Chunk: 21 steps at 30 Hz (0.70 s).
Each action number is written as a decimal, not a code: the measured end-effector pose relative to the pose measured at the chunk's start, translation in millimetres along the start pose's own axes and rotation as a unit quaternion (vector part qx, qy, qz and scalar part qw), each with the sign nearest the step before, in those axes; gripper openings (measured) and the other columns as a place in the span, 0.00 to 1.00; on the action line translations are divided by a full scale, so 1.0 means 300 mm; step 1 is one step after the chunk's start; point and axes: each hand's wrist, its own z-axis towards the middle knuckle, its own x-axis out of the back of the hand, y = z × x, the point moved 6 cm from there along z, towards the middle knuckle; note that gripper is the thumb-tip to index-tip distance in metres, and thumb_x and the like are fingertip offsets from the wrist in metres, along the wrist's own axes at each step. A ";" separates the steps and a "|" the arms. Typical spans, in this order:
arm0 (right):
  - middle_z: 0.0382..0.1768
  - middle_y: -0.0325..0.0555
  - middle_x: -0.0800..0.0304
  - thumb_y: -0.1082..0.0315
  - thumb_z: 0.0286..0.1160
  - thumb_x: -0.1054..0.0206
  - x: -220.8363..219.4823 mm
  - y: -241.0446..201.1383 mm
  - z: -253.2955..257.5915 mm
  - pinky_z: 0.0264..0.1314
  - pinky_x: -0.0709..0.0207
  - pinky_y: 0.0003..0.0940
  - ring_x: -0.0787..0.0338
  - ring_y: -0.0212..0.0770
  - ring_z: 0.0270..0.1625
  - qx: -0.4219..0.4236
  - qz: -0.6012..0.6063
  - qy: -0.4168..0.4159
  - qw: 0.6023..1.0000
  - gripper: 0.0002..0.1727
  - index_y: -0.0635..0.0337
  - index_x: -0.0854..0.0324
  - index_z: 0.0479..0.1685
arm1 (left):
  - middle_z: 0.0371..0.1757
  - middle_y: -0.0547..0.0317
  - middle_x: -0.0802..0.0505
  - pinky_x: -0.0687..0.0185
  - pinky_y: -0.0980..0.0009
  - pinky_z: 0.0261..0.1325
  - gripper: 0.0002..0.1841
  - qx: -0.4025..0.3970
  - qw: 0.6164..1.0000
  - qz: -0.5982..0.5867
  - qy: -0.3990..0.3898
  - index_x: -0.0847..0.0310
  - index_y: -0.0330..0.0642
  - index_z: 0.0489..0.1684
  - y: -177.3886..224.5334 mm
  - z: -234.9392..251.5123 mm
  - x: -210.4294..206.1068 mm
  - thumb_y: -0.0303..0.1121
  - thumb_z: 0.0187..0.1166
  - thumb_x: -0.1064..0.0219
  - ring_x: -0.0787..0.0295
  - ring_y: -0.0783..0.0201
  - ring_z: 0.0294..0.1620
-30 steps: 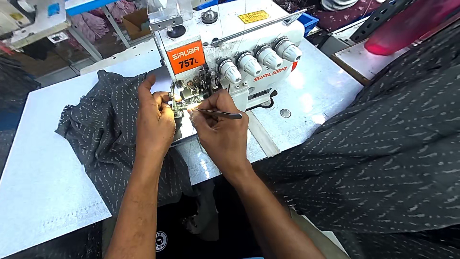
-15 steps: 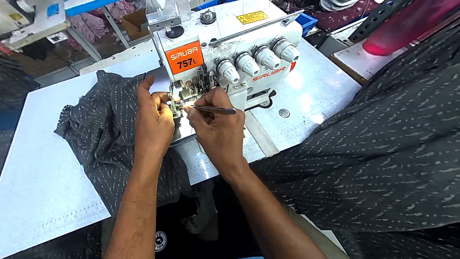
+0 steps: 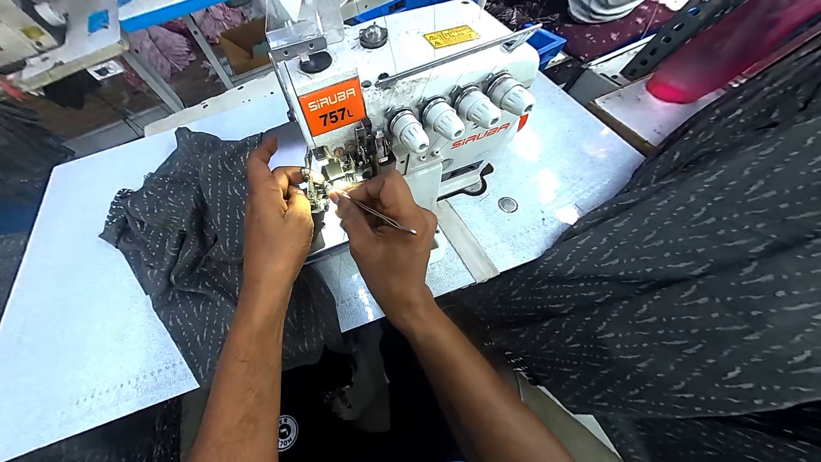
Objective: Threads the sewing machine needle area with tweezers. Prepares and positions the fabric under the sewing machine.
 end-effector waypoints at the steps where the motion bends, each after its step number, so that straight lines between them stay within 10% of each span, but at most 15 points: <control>1: 0.31 0.43 0.10 0.74 0.76 0.26 0.004 0.002 -0.002 0.22 0.18 0.22 0.13 0.30 0.25 -0.003 0.011 0.008 1.000 0.07 0.62 0.21 0.41 | 0.54 0.61 0.09 0.13 0.72 0.46 0.36 0.000 1.000 0.001 0.001 0.48 0.50 0.90 0.000 0.000 0.001 0.19 0.80 0.44 0.10 0.69 0.44; 21: 0.27 0.38 0.11 0.76 0.71 0.24 0.014 -0.016 0.007 0.18 0.20 0.21 0.15 0.27 0.21 -0.043 -0.022 0.021 0.999 0.09 0.58 0.21 0.40 | 0.57 0.65 0.06 0.16 0.73 0.40 0.35 0.000 1.000 0.013 0.010 0.47 0.51 0.89 0.002 -0.001 -0.002 0.19 0.80 0.45 0.10 0.70 0.39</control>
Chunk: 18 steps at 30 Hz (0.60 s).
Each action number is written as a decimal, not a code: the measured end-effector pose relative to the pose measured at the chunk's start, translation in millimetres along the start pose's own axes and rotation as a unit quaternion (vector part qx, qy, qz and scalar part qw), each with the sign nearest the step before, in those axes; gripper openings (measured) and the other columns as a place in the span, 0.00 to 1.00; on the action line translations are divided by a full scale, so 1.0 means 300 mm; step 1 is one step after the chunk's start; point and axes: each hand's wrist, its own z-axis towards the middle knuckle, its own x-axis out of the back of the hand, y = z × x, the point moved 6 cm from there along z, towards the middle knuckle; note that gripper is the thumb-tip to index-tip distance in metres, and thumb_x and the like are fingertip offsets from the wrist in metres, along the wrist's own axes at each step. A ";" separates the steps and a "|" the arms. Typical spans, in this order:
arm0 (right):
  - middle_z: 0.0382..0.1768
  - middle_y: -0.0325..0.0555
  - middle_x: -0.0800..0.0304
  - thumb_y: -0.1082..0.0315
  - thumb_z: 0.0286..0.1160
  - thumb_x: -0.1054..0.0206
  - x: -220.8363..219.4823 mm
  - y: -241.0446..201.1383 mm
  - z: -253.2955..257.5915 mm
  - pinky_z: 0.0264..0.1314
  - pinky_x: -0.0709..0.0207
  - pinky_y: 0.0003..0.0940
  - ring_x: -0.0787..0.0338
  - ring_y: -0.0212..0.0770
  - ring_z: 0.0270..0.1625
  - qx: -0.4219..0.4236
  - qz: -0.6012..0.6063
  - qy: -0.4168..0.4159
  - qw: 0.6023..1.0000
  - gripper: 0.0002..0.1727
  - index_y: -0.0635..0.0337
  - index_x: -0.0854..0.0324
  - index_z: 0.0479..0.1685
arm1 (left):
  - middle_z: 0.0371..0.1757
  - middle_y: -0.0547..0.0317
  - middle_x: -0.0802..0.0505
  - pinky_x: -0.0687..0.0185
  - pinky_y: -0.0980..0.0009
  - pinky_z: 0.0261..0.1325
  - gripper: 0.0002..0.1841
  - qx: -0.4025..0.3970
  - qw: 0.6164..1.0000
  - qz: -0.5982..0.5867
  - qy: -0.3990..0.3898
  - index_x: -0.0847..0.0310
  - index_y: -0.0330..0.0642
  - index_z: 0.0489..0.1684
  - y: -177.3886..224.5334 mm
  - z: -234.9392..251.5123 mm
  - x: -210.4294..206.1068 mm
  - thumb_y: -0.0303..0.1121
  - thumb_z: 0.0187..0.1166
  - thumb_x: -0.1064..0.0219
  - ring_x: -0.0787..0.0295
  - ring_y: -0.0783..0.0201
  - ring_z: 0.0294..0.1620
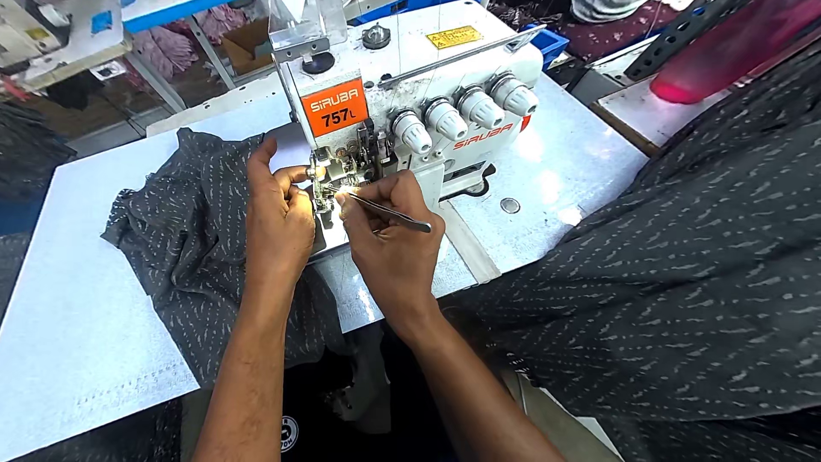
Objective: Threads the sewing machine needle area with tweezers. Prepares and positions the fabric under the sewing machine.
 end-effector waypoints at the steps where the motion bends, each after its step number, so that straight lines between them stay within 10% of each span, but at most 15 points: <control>1: 0.27 0.38 0.10 0.77 0.69 0.24 -0.008 0.008 0.011 0.21 0.18 0.21 0.13 0.26 0.23 0.005 -0.007 0.006 1.000 0.09 0.59 0.20 0.39 | 0.56 0.65 0.06 0.16 0.74 0.41 0.35 -0.001 1.000 -0.003 0.000 0.48 0.50 0.89 0.001 0.000 -0.001 0.20 0.80 0.45 0.10 0.70 0.40; 18: 0.28 0.41 0.09 0.76 0.72 0.25 -0.006 0.035 0.031 0.25 0.09 0.30 0.08 0.34 0.24 -0.078 0.081 0.002 0.994 0.09 0.60 0.22 0.41 | 0.54 0.60 0.07 0.13 0.71 0.52 0.33 0.014 0.996 -0.086 0.005 0.55 0.46 0.90 0.005 -0.010 0.008 0.25 0.85 0.45 0.08 0.70 0.48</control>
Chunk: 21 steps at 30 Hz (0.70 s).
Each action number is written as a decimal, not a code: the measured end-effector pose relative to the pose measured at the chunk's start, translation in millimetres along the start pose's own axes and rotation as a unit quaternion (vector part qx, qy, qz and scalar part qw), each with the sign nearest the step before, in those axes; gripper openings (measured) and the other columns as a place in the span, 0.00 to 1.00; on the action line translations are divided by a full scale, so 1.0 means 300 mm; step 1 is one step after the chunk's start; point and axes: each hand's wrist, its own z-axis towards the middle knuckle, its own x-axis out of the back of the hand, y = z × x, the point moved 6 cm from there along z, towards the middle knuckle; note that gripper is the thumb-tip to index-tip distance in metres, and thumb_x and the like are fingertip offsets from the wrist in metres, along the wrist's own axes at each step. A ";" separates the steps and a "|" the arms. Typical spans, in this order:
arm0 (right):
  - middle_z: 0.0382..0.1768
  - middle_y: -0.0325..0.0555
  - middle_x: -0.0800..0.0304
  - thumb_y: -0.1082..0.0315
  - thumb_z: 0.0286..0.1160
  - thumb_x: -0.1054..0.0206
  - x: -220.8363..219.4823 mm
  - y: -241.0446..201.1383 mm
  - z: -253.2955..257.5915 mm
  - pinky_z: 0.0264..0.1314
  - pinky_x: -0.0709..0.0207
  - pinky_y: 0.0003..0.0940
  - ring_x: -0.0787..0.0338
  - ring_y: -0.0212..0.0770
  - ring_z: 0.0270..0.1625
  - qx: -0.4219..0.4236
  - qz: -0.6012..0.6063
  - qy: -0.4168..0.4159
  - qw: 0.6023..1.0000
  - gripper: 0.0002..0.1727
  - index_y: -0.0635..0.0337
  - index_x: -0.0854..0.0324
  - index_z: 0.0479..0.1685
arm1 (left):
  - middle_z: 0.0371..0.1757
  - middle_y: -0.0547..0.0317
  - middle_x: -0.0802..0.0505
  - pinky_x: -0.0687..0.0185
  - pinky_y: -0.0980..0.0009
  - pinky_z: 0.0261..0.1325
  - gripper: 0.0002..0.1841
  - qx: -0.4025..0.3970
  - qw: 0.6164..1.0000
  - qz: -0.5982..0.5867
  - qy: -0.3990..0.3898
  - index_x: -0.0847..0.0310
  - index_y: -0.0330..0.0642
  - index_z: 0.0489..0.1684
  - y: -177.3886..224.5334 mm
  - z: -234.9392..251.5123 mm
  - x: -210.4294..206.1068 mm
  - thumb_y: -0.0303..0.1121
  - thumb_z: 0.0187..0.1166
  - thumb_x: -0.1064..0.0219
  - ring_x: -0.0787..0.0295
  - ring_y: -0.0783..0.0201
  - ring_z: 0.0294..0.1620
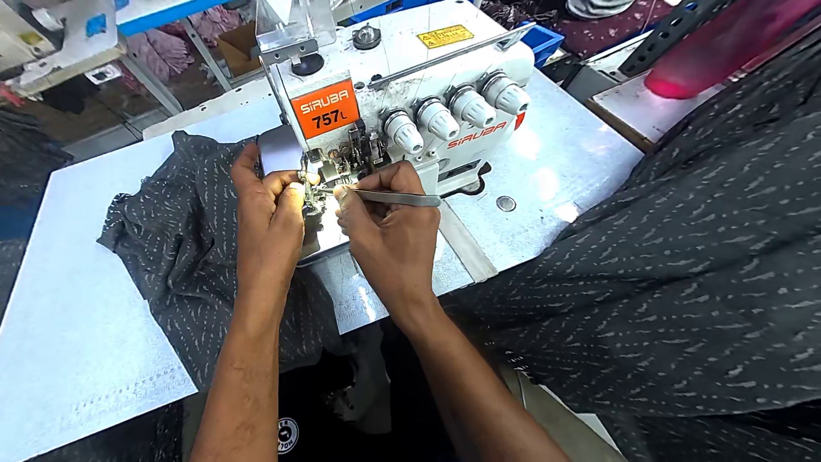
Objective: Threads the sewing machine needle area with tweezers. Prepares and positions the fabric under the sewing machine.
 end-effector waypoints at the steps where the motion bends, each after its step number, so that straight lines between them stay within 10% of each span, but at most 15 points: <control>1: 0.27 0.40 0.10 0.75 0.73 0.25 0.000 -0.004 -0.003 0.21 0.13 0.28 0.11 0.33 0.22 0.005 -0.021 -0.012 1.000 0.09 0.59 0.22 0.42 | 0.53 0.60 0.08 0.14 0.71 0.50 0.33 0.005 1.000 -0.017 -0.002 0.55 0.45 0.90 0.002 -0.003 -0.001 0.24 0.84 0.46 0.09 0.69 0.47; 21: 0.27 0.39 0.11 0.75 0.72 0.26 0.016 -0.011 0.016 0.23 0.14 0.26 0.12 0.31 0.23 0.012 -0.011 -0.060 0.998 0.08 0.60 0.21 0.41 | 0.52 0.60 0.08 0.12 0.71 0.54 0.36 -0.009 1.000 -0.006 -0.019 0.57 0.47 0.91 0.004 -0.002 -0.002 0.27 0.86 0.41 0.08 0.69 0.47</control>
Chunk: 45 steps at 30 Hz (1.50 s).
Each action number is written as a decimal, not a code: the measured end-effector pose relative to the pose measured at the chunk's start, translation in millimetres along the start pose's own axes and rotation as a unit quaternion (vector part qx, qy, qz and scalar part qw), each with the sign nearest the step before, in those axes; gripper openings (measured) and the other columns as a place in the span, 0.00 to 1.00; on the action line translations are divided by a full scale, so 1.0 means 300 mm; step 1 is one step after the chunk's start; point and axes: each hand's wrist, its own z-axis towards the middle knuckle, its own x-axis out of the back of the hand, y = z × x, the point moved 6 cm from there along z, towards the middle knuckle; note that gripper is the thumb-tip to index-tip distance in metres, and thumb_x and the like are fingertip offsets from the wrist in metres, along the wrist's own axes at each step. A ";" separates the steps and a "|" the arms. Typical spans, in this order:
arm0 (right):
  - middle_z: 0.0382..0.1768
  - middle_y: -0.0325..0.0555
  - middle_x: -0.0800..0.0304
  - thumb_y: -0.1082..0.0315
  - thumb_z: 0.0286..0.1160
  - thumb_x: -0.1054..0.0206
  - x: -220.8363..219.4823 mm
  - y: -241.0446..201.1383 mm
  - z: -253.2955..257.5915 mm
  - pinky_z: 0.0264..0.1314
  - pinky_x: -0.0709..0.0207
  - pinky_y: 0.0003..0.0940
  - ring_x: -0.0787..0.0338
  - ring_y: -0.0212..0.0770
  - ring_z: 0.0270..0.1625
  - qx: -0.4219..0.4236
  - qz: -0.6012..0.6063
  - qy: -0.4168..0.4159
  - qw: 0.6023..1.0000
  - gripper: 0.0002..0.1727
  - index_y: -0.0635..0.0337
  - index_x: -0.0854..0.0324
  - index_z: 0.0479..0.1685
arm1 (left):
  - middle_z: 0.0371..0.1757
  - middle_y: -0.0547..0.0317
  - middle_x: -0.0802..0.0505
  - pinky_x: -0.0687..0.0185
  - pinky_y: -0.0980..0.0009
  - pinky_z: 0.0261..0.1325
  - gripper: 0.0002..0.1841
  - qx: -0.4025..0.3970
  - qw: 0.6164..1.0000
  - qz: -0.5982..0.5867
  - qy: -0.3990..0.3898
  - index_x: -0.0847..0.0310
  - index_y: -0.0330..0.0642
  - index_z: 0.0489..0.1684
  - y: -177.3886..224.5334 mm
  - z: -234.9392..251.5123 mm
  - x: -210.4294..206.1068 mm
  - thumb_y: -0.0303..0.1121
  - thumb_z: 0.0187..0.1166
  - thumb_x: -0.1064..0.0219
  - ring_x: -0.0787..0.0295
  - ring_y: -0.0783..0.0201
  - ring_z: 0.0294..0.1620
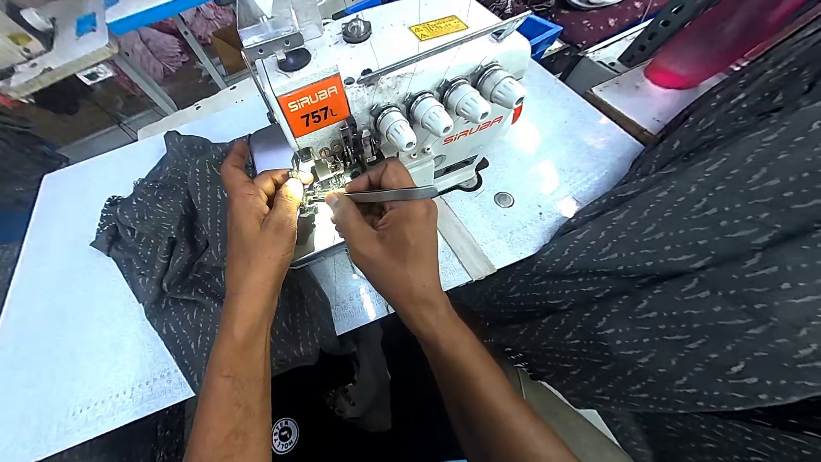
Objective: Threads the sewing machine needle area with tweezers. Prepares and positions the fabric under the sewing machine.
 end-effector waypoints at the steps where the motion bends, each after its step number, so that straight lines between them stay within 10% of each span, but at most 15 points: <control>1: 0.27 0.39 0.11 0.74 0.72 0.25 -0.002 -0.002 0.004 0.23 0.15 0.25 0.12 0.30 0.22 0.002 -0.013 -0.009 1.000 0.08 0.59 0.21 0.41 | 0.52 0.60 0.08 0.12 0.71 0.54 0.36 0.000 1.000 0.000 0.001 0.57 0.47 0.91 0.001 -0.001 0.000 0.27 0.86 0.41 0.08 0.69 0.47; 45: 0.26 0.38 0.18 0.77 0.67 0.29 0.002 -0.048 0.014 0.20 0.27 0.23 0.21 0.29 0.22 0.072 -0.114 -0.077 0.988 0.06 0.58 0.21 0.35 | 0.54 0.60 0.07 0.12 0.71 0.53 0.36 0.004 1.000 0.015 -0.011 0.57 0.46 0.91 0.002 0.000 0.002 0.27 0.86 0.40 0.08 0.69 0.48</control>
